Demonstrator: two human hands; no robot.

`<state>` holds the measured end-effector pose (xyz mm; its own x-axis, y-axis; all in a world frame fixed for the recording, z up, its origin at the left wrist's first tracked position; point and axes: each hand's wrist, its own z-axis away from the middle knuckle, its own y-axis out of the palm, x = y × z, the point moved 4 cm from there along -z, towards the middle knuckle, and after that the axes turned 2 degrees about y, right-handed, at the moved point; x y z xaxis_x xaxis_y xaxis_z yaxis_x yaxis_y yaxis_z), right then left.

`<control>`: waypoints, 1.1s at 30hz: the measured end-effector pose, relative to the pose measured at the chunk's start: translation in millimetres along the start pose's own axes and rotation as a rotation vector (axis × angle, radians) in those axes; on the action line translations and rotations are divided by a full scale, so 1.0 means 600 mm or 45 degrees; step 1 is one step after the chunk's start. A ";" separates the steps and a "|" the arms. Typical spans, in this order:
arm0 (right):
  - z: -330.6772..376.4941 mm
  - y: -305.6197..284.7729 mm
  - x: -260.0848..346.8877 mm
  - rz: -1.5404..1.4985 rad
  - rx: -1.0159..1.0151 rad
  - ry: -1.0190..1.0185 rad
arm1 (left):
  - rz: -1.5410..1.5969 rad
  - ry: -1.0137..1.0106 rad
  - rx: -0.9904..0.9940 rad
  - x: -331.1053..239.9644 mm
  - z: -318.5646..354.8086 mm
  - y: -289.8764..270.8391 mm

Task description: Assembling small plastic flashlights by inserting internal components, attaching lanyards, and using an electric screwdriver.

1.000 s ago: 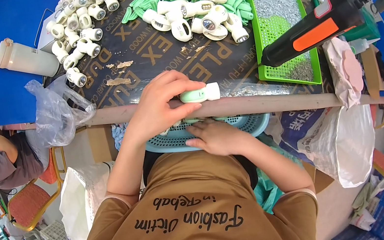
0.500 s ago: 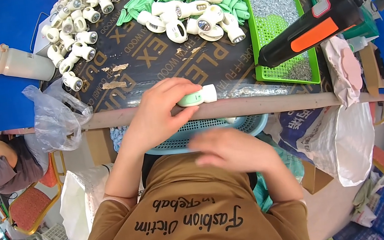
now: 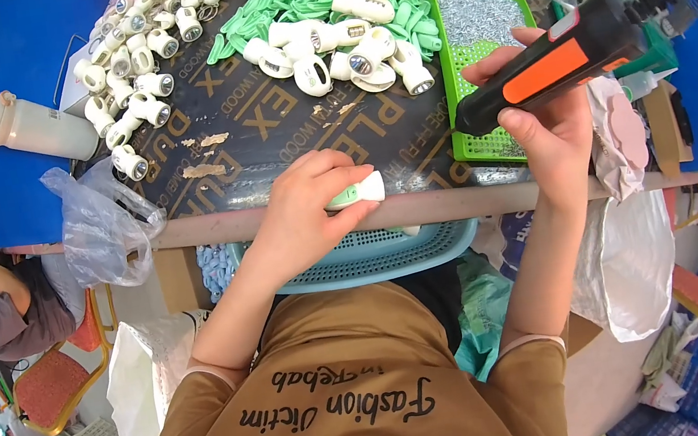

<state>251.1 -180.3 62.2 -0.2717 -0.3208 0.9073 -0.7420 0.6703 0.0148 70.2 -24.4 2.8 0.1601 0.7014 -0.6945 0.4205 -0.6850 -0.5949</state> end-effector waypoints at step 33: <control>0.028 0.007 0.039 0.000 -0.623 -0.420 | 0.021 -0.058 0.164 0.004 -0.009 -0.003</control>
<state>231.1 -196.2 76.1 -0.5062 -0.4592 0.7300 -0.3939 0.8761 0.2779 74.3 -20.3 4.3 0.1244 0.6821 -0.7206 0.2993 -0.7182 -0.6282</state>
